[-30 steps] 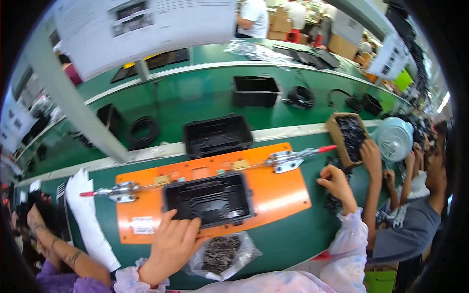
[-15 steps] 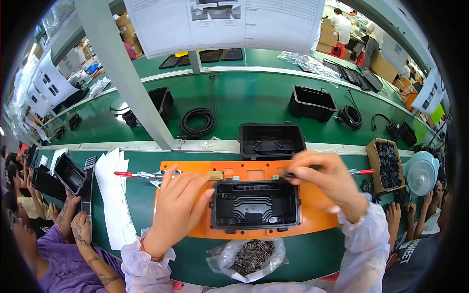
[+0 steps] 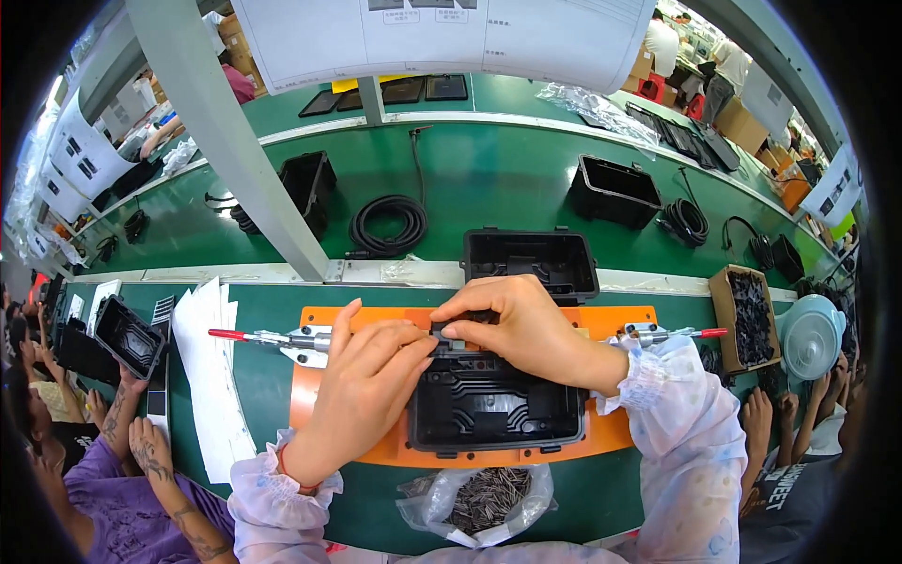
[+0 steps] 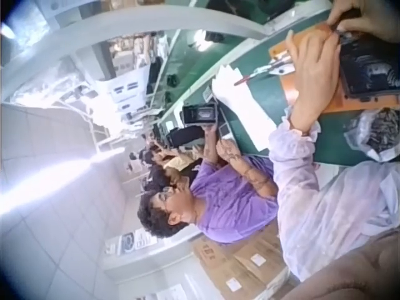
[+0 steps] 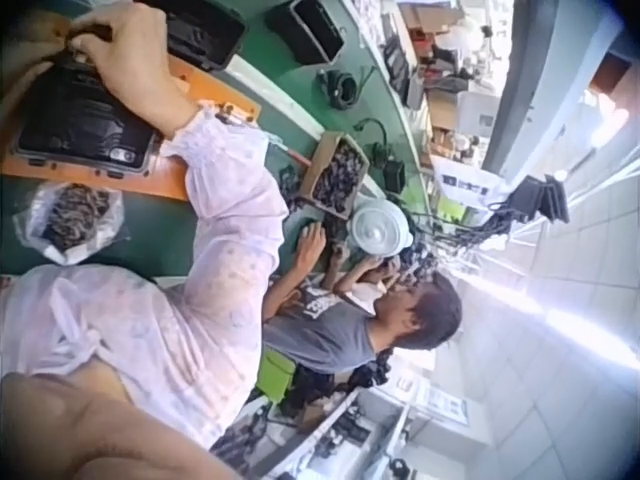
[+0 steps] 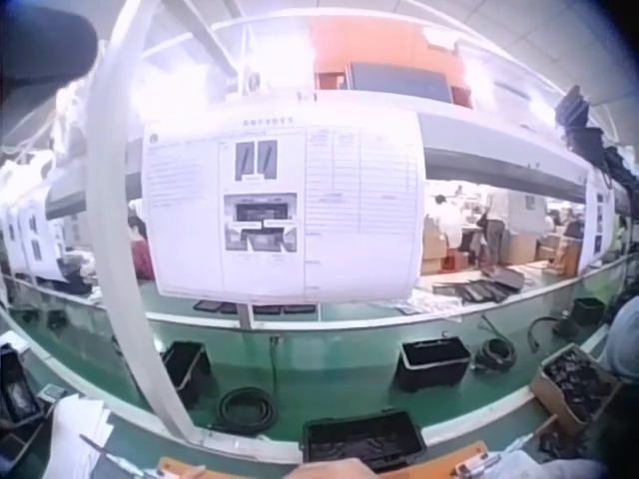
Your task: The person assembles a device by placing a black plastic housing into an orange jig, inserting small components by hand, and securing them by pulling the levers. They then fit a cover onto the housing, press it down, and remove the completed unit from the jig.
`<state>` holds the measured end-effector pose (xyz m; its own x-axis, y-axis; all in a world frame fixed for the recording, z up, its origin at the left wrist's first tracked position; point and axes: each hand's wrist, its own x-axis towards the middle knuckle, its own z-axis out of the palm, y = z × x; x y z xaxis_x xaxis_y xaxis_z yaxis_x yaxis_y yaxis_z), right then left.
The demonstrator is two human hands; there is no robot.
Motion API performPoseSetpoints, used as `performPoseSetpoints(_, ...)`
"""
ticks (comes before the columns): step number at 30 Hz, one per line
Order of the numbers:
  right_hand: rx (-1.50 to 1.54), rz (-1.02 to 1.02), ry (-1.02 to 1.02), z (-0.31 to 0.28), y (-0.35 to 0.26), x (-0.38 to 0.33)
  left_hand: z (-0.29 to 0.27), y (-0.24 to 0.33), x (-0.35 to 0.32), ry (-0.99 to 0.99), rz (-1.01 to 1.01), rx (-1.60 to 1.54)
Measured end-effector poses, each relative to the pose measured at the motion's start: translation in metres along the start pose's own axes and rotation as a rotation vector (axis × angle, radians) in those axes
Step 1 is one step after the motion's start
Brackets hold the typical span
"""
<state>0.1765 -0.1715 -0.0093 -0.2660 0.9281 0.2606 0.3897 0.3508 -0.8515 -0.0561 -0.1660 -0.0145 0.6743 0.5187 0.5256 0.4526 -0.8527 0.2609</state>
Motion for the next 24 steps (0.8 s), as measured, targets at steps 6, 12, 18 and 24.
performPoseSetpoints(6,-0.134,-0.117,0.025,0.001,0.009,0.0,0.006,0.0,0.001,-0.059,0.197,0.173)
performPoseSetpoints(12,0.383,0.35,-0.058,-0.025,0.006,-0.002,-0.005,0.015,0.013,-0.175,0.236,0.291)
performPoseSetpoints(18,0.421,0.502,-0.133,-0.073,-0.011,-0.028,-0.006,0.003,0.017,-0.144,0.23,0.178)
performPoseSetpoints(24,0.238,0.375,-0.053,-0.091,0.0,-0.047,0.001,0.008,0.01,-0.095,0.18,0.175)
